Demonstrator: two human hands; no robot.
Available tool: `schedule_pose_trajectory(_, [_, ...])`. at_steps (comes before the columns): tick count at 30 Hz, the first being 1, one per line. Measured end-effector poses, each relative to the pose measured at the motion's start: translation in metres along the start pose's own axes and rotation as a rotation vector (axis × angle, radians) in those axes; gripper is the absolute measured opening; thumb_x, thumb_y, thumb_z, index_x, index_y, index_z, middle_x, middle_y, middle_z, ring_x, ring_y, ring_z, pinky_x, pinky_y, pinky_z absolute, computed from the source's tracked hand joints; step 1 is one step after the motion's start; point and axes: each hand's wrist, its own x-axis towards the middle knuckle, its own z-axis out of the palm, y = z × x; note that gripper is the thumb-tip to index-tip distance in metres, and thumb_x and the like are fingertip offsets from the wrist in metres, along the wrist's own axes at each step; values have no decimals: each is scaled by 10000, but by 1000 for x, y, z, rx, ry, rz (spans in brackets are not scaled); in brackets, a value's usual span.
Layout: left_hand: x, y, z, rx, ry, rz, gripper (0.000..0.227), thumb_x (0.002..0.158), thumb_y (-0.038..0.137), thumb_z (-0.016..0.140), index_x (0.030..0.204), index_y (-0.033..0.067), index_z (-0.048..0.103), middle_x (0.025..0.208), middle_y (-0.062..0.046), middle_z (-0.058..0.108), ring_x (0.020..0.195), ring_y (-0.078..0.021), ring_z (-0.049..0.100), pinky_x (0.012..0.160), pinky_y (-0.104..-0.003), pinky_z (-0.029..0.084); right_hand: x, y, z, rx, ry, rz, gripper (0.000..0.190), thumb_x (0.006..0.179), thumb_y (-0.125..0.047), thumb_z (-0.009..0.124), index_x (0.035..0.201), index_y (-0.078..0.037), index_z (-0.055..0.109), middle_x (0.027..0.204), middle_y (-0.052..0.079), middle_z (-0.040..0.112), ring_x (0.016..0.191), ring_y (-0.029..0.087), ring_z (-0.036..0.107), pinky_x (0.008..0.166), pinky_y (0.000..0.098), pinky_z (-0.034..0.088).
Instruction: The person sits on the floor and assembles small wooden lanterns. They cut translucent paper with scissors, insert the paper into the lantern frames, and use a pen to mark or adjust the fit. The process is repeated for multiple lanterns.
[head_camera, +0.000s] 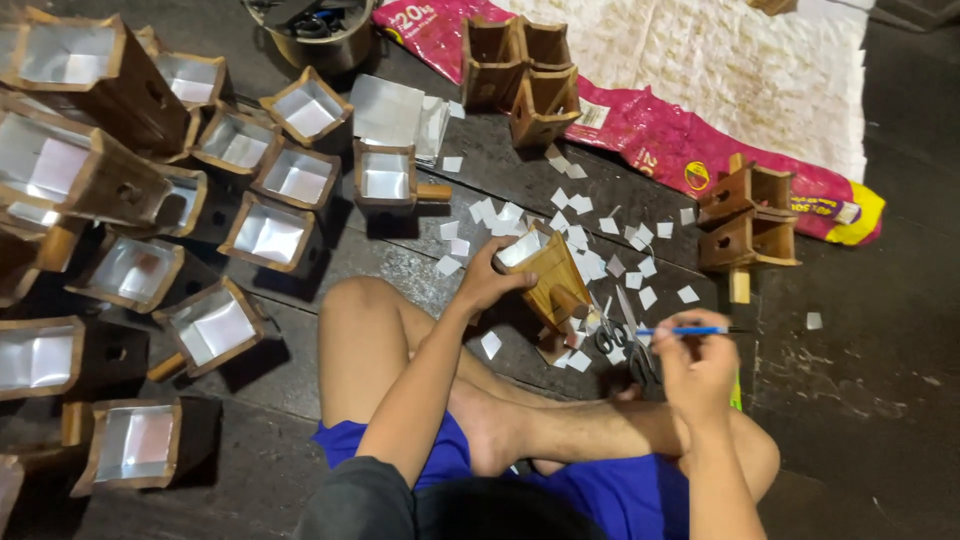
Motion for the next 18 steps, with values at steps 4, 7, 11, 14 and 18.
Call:
schedule_pose_trajectory(4, [-10,3,6,-31,-37,39,934,547,388,1000,1358,90,647,1247,-242,623,1243,-359,575,1057,-461,452,19,-58,8,178,48,-149,138,967,-15,706,1055,55,627,916,178,686,757,208,708,691,305,595])
schedule_pose_trajectory(7, [-17,-1,5,-24,-41,56,915,521,382,1008,1310,61,673,1208,-221,644,1202,-331,583,1039,-440,455,29,-68,36,263,-19,-134,90,974,9,652,1055,50,655,896,178,712,792,192,728,725,305,620])
schedule_pose_trajectory(11, [-22,-4,-6,171,-49,112,920,481,402,999,1269,40,695,1178,-248,643,1197,-414,610,1034,-471,474,39,-41,76,262,-137,-95,69,985,3,621,1043,32,645,890,172,729,771,190,732,714,302,603])
schedule_pose_trajectory(14, [-29,5,-11,310,-76,93,927,476,364,967,1304,59,680,1197,-220,631,1214,-417,602,1045,-478,485,37,-5,95,304,-188,-45,79,1014,-31,599,1065,28,586,955,179,725,820,201,737,754,302,611])
schedule_pose_trajectory(18, [-29,6,-11,433,-150,28,954,461,336,928,1353,118,670,1258,-178,617,1265,-389,594,1083,-482,478,22,29,103,226,-194,-44,185,1066,-164,581,1116,1,512,967,151,710,858,192,717,769,318,589])
